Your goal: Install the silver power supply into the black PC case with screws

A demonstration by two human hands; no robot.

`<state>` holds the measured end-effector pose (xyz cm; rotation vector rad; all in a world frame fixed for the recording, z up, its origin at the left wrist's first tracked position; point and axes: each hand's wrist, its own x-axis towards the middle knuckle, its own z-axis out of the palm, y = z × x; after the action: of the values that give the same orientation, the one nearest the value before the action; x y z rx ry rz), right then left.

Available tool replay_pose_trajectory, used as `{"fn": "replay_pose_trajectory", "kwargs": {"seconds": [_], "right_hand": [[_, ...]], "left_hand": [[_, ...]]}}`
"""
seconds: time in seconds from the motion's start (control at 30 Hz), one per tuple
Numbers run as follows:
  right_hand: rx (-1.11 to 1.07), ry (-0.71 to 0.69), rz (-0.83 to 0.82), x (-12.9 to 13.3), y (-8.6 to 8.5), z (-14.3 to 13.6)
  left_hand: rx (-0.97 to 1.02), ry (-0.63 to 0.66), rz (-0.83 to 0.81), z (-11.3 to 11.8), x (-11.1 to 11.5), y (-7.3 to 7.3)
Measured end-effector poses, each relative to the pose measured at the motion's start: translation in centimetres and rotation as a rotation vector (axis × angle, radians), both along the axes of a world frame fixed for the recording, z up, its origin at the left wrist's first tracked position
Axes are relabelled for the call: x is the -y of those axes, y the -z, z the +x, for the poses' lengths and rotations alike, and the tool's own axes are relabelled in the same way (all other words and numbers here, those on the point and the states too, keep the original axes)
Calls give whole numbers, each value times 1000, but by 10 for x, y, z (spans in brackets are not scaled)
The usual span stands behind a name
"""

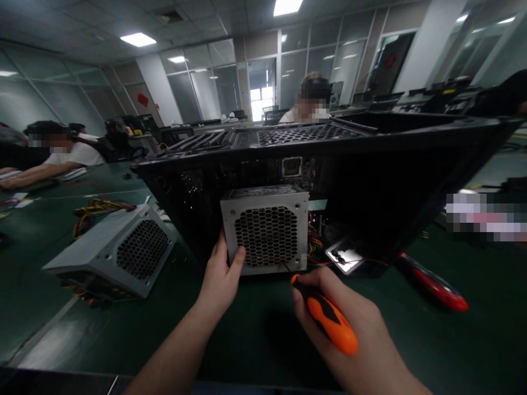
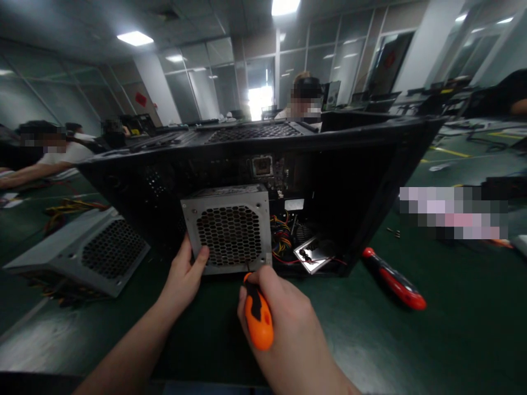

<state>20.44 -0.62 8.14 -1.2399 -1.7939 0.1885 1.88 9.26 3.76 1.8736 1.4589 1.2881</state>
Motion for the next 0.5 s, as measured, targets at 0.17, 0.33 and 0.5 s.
{"fn": "replay_pose_trajectory", "kwargs": {"seconds": [0.17,0.33,0.5], "right_hand": [[14,-31,115,-5,24,-1],[5,-69,204,-20,48,-4],[48,-67,162,-14,43,0]], "left_hand": [[-9,11,-5,0,0,0],[-3,14,1,0,0,0],[-1,1,-35,1,0,0]]}}
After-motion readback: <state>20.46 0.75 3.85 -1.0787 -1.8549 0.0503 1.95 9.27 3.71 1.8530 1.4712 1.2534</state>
